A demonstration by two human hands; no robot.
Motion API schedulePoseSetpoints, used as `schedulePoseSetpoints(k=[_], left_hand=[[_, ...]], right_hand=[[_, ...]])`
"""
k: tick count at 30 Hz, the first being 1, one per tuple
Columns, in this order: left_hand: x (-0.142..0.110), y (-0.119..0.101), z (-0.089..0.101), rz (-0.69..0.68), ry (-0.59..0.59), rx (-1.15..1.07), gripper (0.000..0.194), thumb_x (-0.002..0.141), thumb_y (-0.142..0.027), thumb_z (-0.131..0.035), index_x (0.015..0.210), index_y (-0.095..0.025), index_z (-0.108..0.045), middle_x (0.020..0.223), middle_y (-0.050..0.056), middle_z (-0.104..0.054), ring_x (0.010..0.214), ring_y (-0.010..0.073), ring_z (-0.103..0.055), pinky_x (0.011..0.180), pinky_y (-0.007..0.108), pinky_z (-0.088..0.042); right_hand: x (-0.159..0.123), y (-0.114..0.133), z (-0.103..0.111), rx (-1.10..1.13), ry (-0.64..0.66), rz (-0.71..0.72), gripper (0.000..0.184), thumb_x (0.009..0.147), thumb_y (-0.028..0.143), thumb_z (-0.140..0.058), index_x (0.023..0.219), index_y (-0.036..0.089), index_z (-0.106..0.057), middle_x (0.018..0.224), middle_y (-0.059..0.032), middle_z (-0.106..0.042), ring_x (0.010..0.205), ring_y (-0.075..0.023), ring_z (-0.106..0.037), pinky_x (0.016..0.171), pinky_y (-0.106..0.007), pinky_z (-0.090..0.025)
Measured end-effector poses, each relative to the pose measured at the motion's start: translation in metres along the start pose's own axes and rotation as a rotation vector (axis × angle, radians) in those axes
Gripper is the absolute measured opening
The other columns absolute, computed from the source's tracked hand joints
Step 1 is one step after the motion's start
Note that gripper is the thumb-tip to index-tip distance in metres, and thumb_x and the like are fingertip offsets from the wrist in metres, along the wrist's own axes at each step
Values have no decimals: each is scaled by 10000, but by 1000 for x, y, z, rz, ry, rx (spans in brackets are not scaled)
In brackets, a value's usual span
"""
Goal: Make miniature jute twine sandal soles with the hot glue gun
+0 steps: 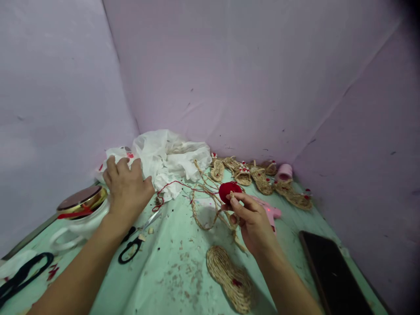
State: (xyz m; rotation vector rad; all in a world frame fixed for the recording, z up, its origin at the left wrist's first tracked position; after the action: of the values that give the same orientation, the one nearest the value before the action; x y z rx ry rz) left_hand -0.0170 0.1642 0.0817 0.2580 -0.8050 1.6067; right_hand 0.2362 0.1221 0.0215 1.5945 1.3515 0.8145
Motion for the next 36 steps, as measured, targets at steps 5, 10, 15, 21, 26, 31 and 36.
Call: schedulePoseSetpoints(k=[5, 10, 15, 21, 26, 31, 36], left_hand=[[-37, -27, -21, 282, 524, -492, 287, 744, -380, -498, 735, -124, -629, 740, 86, -621, 596, 170, -533, 543, 273, -408], [-79, -63, -45, 838, 1232, -1385, 310, 781, -404, -473, 793, -114, -582, 547, 20, -543, 325, 54, -361, 305, 164, -169], [-34, -27, -32, 902, 712, -1486, 106, 807, -158, -414, 738, -147, -494, 422, -78, -357, 259, 19, -219, 275, 118, -113], [6, 3, 7, 618, 252, -1411, 113, 801, -168, -438, 716, -140, -507, 453, -52, -426, 302, 19, -303, 290, 116, -177], [10, 3, 33, 382, 42, -1277, 107, 797, -198, -472, 742, -143, -546, 478, -37, -504, 324, 32, -343, 314, 145, -207], [-11, -22, 12, 242, 677, -967, 149, 733, -258, -530, 676, -143, -605, 374, -53, -425, 324, 43, -277, 353, 170, -175], [-58, -59, -14, -213, 1087, -688, 211, 711, -176, -440, 566, -161, -593, 509, -15, -537, 478, 98, -436, 470, 206, -292]], right_hand=[[-5, 3, -3, 3, 68, 50, 162, 576, 296, -746, 693, 204, -681, 754, 0, -590, 607, -142, -605, 393, -183, -342], [-25, 8, -18, -63, 613, -98, 86, 636, 286, -704, 655, 203, -689, 737, -24, -610, 600, -137, -571, 487, -229, -409], [-40, 1, -25, -345, 980, -245, 43, 637, 219, -684, 661, 199, -714, 793, -35, -618, 722, -160, -569, 665, -289, -435], [-39, -26, -23, -574, 960, -318, 53, 606, 150, -672, 626, 174, -714, 726, -12, -608, 585, -100, -515, 552, -220, -387], [-47, -34, -40, -318, 881, -243, 57, 604, 188, -722, 657, 206, -729, 1076, -69, -619, 888, -186, -603, 778, -303, -419], [-48, -36, -47, -174, 731, -229, 75, 676, 266, -684, 706, 201, -707, 1197, -109, -571, 914, -216, -610, 521, -219, -441], [-34, -36, -35, 107, 442, -392, 151, 631, 294, -716, 697, 167, -668, 712, -22, -588, 578, -104, -545, 377, -140, -336]])
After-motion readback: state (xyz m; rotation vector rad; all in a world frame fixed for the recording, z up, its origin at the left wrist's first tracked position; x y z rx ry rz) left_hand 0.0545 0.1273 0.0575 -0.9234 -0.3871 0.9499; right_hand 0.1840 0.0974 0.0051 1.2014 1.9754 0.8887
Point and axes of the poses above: each hand's wrist, its own x-axis towards the middle knuckle, its own z-axis out of the back of the hand, y = z × x, the point moved 3 cm from there along x, towards the middle knuckle
